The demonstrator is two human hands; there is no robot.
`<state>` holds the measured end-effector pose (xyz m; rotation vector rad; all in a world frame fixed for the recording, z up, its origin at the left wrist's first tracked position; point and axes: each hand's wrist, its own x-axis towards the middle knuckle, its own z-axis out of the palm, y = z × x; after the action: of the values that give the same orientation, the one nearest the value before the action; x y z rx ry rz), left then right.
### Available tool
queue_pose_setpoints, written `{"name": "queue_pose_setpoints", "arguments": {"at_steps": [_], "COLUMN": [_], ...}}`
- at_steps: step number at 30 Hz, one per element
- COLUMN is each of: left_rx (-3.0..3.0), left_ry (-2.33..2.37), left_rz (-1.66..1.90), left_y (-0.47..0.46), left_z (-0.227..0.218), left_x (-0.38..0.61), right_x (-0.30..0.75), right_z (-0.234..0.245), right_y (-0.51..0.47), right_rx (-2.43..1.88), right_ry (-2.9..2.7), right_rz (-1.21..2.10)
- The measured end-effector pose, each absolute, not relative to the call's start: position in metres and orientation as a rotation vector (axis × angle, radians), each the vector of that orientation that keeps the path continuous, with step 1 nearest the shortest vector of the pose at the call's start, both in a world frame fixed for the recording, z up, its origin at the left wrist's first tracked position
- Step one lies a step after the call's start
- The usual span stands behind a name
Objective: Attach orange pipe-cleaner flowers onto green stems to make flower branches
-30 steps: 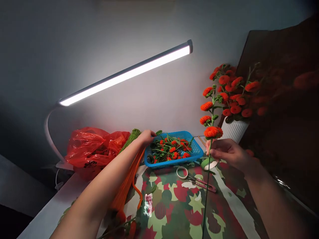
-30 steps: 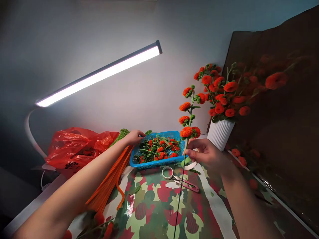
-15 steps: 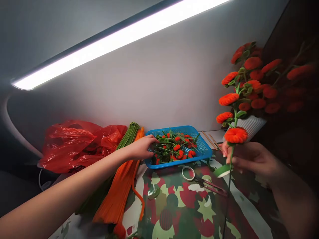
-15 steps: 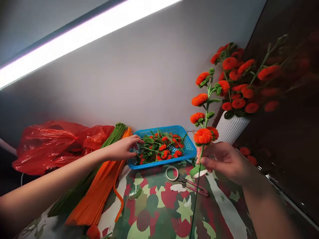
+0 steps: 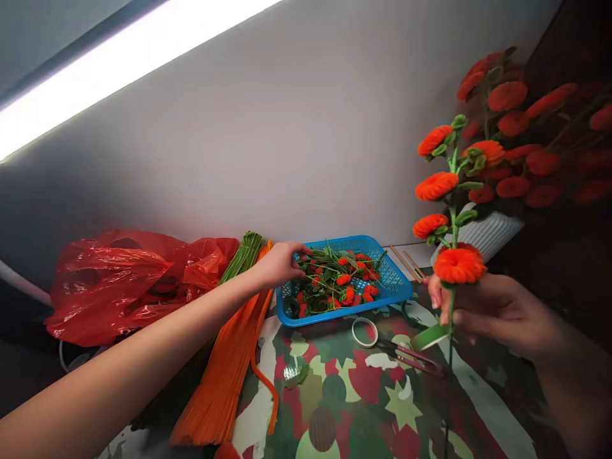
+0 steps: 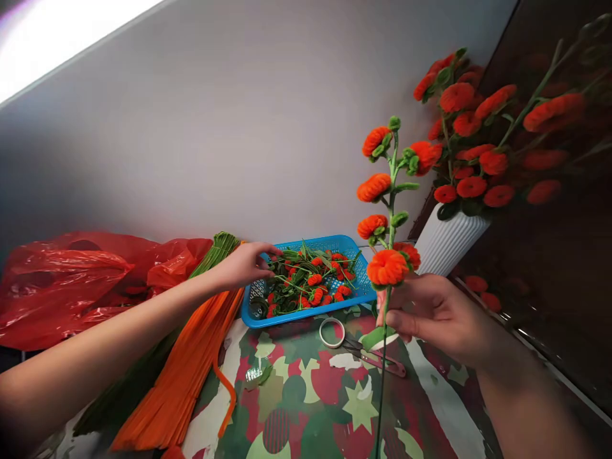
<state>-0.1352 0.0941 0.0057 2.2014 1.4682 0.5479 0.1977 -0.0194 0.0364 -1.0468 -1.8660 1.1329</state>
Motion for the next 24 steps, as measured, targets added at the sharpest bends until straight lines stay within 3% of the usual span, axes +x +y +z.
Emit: {"name": "queue_pose_setpoints", "arguments": {"at_steps": [10,14,18,24], "left_rx": [1.653,2.095,2.564,2.602], "left_ry": [1.176,1.385,1.319,1.247], "left_rz": [0.724,0.672,0.293,0.120], "left_y": [0.097,0.105,0.107,0.110], "left_z": [0.021,0.017,0.007,-0.013], "left_x": [-0.140,-0.147,-0.150,-0.144], "right_x": [0.197,0.197,0.196,0.193], "right_z": [0.040,0.041,0.042,0.043], "right_y": [-0.020,-0.021,-0.022,-0.023], "right_rx": [-0.993,-0.986,-0.976,-1.001], "right_ry": [-1.880,-1.869,-1.879,-1.846], "right_rz": [1.125,1.130,1.143,1.125]}}
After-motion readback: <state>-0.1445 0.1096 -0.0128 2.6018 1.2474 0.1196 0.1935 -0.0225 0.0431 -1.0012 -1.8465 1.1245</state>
